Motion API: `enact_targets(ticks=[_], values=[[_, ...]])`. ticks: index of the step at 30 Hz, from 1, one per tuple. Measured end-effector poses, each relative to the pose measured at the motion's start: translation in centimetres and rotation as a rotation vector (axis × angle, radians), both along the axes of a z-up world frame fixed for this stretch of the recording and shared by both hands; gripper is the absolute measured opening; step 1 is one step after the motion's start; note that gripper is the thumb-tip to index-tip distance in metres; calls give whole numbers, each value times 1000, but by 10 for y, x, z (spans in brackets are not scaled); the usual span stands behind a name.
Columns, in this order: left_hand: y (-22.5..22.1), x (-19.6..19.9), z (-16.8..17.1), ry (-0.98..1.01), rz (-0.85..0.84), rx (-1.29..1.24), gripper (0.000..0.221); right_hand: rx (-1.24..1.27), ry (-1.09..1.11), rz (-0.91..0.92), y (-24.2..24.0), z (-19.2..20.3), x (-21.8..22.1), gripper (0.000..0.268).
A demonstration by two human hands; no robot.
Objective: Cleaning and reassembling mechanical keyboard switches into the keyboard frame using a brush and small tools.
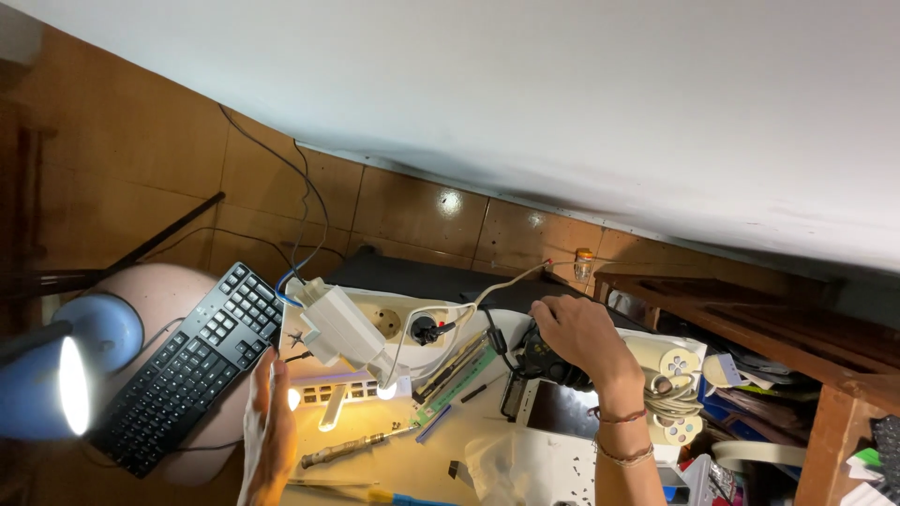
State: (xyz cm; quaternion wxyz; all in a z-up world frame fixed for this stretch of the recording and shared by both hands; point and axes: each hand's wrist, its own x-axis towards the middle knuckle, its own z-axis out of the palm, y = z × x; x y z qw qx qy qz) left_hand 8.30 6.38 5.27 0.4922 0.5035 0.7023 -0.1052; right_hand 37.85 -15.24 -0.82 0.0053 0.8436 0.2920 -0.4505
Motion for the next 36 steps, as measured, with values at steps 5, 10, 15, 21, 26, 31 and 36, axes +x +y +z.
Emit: enact_targets(ticks=[5,10,15,21,26,31,36], values=[[10,19,10,-22,-5,-5,84,-1,44,-123,7,12,10,47],[12,15,-21,-111,48,96,79,34,33,-170,13,5,17,46],[12,1,-54,-300,179,247,77,-55,14,-169,28,12,21,41],[8,-16,-70,-418,133,403,66,-7,-21,-148,22,1,17,42],[0,-24,-67,-408,175,385,62,-12,-49,-116,21,2,13,41],[-2,-35,-83,-488,153,427,57,-13,-36,-131,26,10,12,40],[-4,-32,-78,-477,208,413,57,44,-21,-138,18,5,12,39]])
